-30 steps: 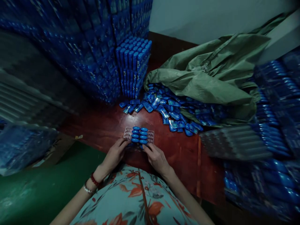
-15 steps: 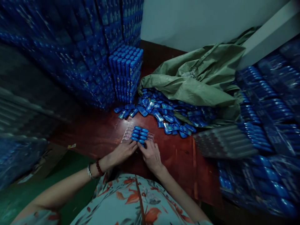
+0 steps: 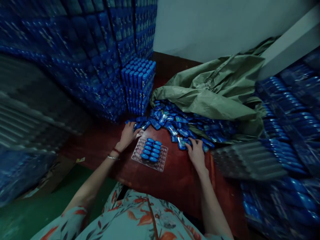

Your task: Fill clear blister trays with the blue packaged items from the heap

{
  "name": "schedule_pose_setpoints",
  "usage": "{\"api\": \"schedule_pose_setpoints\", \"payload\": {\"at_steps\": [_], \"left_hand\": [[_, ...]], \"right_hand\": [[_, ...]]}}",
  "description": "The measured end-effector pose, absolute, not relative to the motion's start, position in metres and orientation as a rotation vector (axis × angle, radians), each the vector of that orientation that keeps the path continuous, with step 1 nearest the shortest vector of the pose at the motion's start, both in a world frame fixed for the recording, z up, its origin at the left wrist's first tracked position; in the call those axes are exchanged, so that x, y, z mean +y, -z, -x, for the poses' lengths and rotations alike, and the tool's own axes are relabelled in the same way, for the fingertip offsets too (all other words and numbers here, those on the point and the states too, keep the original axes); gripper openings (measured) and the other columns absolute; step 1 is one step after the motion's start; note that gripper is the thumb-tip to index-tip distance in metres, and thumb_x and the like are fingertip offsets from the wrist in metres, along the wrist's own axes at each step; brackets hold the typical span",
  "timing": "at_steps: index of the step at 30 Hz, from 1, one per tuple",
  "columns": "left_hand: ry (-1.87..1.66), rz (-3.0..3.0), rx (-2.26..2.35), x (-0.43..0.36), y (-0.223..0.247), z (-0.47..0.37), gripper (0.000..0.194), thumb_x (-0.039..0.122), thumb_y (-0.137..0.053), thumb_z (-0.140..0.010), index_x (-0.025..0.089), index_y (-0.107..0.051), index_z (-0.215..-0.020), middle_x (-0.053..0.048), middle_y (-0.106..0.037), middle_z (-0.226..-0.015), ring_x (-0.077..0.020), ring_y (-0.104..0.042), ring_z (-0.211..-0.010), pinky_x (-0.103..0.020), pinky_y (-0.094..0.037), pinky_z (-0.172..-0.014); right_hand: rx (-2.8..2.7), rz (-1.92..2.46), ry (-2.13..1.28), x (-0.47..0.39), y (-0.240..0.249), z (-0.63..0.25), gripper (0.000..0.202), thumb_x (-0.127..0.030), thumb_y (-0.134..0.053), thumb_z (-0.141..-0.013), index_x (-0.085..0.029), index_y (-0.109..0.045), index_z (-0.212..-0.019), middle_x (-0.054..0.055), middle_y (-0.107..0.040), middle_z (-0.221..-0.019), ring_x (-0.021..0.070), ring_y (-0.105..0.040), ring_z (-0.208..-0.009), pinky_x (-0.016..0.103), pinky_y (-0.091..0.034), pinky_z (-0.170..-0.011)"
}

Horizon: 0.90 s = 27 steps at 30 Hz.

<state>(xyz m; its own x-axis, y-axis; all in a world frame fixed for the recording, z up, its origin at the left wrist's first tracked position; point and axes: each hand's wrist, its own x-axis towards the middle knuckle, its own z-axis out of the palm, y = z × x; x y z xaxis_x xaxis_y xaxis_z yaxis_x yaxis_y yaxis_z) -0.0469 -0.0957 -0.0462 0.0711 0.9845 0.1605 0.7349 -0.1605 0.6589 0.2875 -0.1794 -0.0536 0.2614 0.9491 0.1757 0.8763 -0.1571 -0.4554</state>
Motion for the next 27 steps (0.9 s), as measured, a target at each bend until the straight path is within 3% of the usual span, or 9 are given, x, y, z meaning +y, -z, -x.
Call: {"api": "schedule_pose_setpoints", "payload": {"at_steps": [4,7,11,15,19,22,24,27], "left_hand": [[-0.809,-1.742,1.669,-0.075,0.058,0.035,0.017,0.02,-0.063,-0.075,0.014,-0.06,-0.09,-0.012,-0.059,-0.101,-0.0261,-0.055,-0.1,-0.039,-0.042,-0.09],[-0.831,-1.659,1.601,-0.085,0.067,0.036,0.016,0.025,-0.058,-0.078,0.013,-0.062,-0.089,-0.008,-0.063,-0.09,-0.0222,-0.06,-0.088,-0.035,-0.047,-0.082],[-0.932,-1.448,1.489,-0.118,0.065,0.056,0.038,0.037,-0.053,-0.082,0.012,-0.055,-0.111,-0.009,-0.066,-0.095,-0.0187,-0.063,-0.082,-0.03,-0.05,-0.072],[-1.063,-1.069,1.257,-0.16,0.054,0.079,0.054,0.045,-0.063,-0.076,0.016,-0.05,-0.121,-0.012,-0.062,-0.112,-0.0196,-0.063,-0.09,-0.032,-0.051,-0.076],[-1.031,-1.063,1.318,-0.192,0.054,0.095,0.054,0.047,-0.064,-0.074,0.014,-0.056,-0.115,-0.013,-0.061,-0.117,-0.0231,-0.06,-0.102,-0.037,-0.047,-0.089],[-0.976,-1.162,1.487,-0.201,0.065,0.101,0.054,0.047,-0.065,-0.072,0.012,-0.058,-0.111,-0.012,-0.064,-0.111,-0.0241,-0.058,-0.103,-0.038,-0.044,-0.092],[-0.972,-1.178,1.585,-0.201,0.071,0.102,0.054,0.048,-0.064,-0.071,0.01,-0.058,-0.11,-0.012,-0.065,-0.105,-0.024,-0.06,-0.097,-0.038,-0.046,-0.088],[-1.057,-1.266,1.671,-0.202,0.072,0.104,0.048,0.046,-0.059,-0.076,0.011,-0.057,-0.109,-0.011,-0.064,-0.103,-0.0228,-0.059,-0.095,-0.036,-0.046,-0.086]], "right_hand": [[-1.694,1.983,-0.364,-0.194,0.062,-0.263,0.045,-0.049,-0.043,-0.086,-0.02,-0.053,-0.119,0.01,-0.045,-0.107,0.0249,-0.055,-0.093,0.04,-0.049,-0.079],[-1.733,1.989,-0.425,-0.213,0.065,-0.244,0.041,-0.041,-0.044,-0.086,-0.02,-0.05,-0.121,0.009,-0.046,-0.105,0.0237,-0.056,-0.089,0.037,-0.05,-0.074],[-1.724,2.019,-0.371,-0.233,0.066,-0.236,0.033,-0.029,-0.039,-0.088,-0.02,-0.054,-0.116,0.011,-0.048,-0.108,0.0222,-0.057,-0.088,0.036,-0.05,-0.071],[-1.682,1.936,-0.418,-0.242,0.064,-0.238,0.037,-0.035,-0.039,-0.09,-0.018,-0.057,-0.118,0.012,-0.057,-0.108,0.024,-0.059,-0.092,0.039,-0.049,-0.078],[-1.541,1.742,-0.66,-0.253,0.061,-0.23,0.041,-0.046,-0.051,-0.084,-0.021,-0.061,-0.115,0.011,-0.064,-0.11,0.024,-0.059,-0.1,0.04,-0.048,-0.086],[-1.161,1.7,-0.946,-0.265,0.058,-0.215,0.043,-0.051,-0.06,-0.076,-0.019,-0.065,-0.105,0.005,-0.067,-0.079,0.0178,-0.061,-0.068,0.031,-0.052,-0.061],[-0.869,1.667,-1.135,-0.272,0.055,-0.205,0.048,-0.052,-0.064,-0.072,-0.017,-0.064,-0.105,-0.002,-0.058,-0.059,0.0123,-0.052,-0.049,0.024,-0.045,-0.045],[-0.653,1.577,-1.304,-0.277,0.047,-0.2,0.048,-0.05,-0.068,-0.069,-0.017,-0.063,-0.103,-0.003,-0.057,-0.063,0.0111,-0.053,-0.052,0.022,-0.045,-0.044]]}}
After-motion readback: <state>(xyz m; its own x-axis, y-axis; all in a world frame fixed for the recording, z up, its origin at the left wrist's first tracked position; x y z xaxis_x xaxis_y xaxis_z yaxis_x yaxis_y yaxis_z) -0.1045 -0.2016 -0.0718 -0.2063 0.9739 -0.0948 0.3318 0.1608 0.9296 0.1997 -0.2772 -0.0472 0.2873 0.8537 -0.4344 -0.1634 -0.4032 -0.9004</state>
